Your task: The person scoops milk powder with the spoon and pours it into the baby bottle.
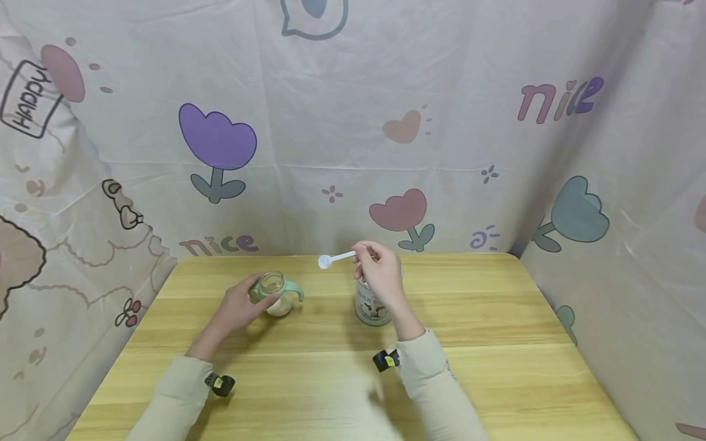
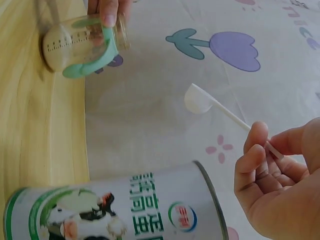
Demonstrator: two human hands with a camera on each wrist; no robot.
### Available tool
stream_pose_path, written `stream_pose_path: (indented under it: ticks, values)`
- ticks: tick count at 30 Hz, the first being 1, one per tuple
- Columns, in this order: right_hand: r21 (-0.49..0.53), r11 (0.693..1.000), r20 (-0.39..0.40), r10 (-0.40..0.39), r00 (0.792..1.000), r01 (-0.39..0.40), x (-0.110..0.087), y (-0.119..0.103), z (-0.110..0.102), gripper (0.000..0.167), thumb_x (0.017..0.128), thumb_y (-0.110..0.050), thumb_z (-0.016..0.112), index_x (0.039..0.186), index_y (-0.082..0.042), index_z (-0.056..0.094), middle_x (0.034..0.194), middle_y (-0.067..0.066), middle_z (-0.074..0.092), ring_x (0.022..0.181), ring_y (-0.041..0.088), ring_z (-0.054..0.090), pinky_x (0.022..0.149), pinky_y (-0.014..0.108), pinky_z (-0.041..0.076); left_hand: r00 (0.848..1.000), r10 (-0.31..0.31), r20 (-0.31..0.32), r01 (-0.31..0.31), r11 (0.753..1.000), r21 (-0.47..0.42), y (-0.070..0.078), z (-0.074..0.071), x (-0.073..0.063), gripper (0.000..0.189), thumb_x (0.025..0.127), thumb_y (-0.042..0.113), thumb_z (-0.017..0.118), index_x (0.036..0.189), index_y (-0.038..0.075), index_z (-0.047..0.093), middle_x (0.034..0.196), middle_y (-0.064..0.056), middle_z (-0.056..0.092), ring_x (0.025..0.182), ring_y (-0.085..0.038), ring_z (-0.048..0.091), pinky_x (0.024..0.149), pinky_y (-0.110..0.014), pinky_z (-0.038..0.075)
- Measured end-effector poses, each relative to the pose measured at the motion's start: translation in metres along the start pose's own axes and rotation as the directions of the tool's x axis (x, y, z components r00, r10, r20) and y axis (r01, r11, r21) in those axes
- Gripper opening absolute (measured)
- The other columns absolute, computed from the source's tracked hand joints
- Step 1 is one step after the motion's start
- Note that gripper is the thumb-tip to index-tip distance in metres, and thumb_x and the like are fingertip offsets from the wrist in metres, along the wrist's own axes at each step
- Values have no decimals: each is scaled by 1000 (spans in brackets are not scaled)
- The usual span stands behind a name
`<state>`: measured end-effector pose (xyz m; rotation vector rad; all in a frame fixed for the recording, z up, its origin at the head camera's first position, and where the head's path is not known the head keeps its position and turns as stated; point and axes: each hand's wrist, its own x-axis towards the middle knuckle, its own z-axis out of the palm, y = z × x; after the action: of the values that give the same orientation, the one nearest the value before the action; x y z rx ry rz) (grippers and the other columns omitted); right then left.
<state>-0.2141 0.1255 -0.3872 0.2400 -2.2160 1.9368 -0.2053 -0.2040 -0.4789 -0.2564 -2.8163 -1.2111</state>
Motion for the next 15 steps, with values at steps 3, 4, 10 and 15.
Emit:
stream_pose_path:
  ticks: [3,4,10,15]
  values:
    - [-9,1000,-7,12,1000,-12,0,-1,-5,25,107,-15,60,115,5,73,91,25,73,55,9,62,52,18,52,1000,7,-3,-7,1000,2,0,0,0,82,98,52,71,155,0,45,151,-26,57,140,-49,53,118,-67,41]
    - [-11,1000,-10,19,1000,-19,-1,-1,-7,25,107,-15,61,115,4,73,92,25,73,55,9,62,52,18,52,1000,9,-5,-9,1000,2,-1,0,0,82,98,52,72,155,0,46,150,-26,58,140,-49,53,118,-67,41]
    - [-22,999,-41,31,999,-32,-1,0,-18,24,108,-17,61,115,3,74,88,15,73,56,9,62,52,19,53,1000,20,-7,-20,1000,2,-1,1,0,79,98,50,72,154,0,47,150,-25,59,139,-48,54,117,-66,42]
    - [-24,999,-63,34,997,-36,-1,2,-28,25,108,-16,61,116,4,73,86,10,72,55,9,62,52,19,53,1000,13,-6,-13,1000,-12,0,1,0,80,98,50,73,155,0,47,150,-26,58,139,-48,54,117,-66,43]
